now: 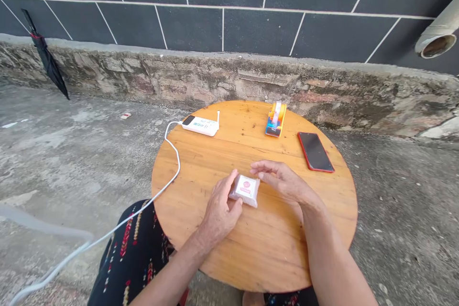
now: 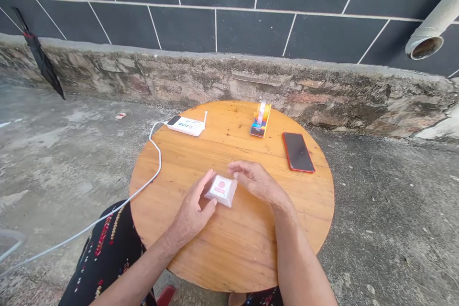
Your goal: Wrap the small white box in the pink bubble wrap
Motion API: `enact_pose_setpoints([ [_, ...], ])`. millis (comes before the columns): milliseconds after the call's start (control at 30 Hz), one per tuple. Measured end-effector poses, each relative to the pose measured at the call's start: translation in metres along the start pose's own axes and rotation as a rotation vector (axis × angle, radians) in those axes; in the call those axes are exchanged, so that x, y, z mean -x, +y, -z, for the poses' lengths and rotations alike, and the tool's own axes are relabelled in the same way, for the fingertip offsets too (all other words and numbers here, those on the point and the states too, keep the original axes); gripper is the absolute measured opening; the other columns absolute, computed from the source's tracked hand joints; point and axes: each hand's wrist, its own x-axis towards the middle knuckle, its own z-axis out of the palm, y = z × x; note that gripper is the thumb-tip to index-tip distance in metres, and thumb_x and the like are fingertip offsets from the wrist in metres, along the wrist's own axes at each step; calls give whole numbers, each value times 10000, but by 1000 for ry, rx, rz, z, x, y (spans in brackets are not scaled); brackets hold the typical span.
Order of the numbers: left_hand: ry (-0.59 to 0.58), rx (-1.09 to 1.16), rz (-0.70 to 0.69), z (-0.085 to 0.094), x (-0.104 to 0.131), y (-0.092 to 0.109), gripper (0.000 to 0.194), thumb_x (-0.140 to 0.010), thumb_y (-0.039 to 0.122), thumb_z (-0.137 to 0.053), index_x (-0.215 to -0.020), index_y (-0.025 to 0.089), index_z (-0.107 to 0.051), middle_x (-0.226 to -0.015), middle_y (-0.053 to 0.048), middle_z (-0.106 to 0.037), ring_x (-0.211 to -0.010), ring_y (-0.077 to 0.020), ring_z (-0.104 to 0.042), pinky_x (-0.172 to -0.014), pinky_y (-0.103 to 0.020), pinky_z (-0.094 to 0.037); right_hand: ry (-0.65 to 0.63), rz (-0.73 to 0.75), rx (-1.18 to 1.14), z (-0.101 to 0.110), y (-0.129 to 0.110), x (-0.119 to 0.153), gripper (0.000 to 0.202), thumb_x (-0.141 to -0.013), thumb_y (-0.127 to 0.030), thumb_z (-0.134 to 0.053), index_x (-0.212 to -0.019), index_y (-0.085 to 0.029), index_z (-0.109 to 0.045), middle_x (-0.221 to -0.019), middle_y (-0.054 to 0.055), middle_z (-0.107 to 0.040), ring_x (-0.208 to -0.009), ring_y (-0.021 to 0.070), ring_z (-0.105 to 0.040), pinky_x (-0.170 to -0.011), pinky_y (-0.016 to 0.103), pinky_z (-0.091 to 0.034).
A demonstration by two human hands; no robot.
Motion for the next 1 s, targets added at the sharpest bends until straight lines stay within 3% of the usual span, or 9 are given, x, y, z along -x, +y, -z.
enact_pose_setpoints([
  [233,-18,-20,19,0,0,-1,651,-770,105,-528,-1391,191,-353,-1362,-117,-506,-1249,-248,-477,-1035,-441,-395,7,81,-28,-7,-16,1,236,-888,-322,-549,-1078,-218,-641,-1010,55,-708,-989,222,-640,-916,411,-475],
  [567,-22,-40,35,0,-1,-2,623,-800,142,-543,-1390,177,-347,-1371,-118,-498,-1252,-242,-472,-1039,-417,-385,-52,23,-102,-11,-11,1,269,-891,-346,-550,-1117,-215,-613,-1044,54,-686,-976,210,-632,-893,372,-487],
  [1000,-25,-41,38,1,-1,0,606,-804,139,-540,-1382,170,-361,-1372,-113,-503,-1250,-232,-471,-1042,-408,-378,-75,103,-4,-12,-11,-1,223,-915,-290,-501,-1081,-241,-643,-1090,36,-677,-1035,214,-614,-935,377,-461],
])
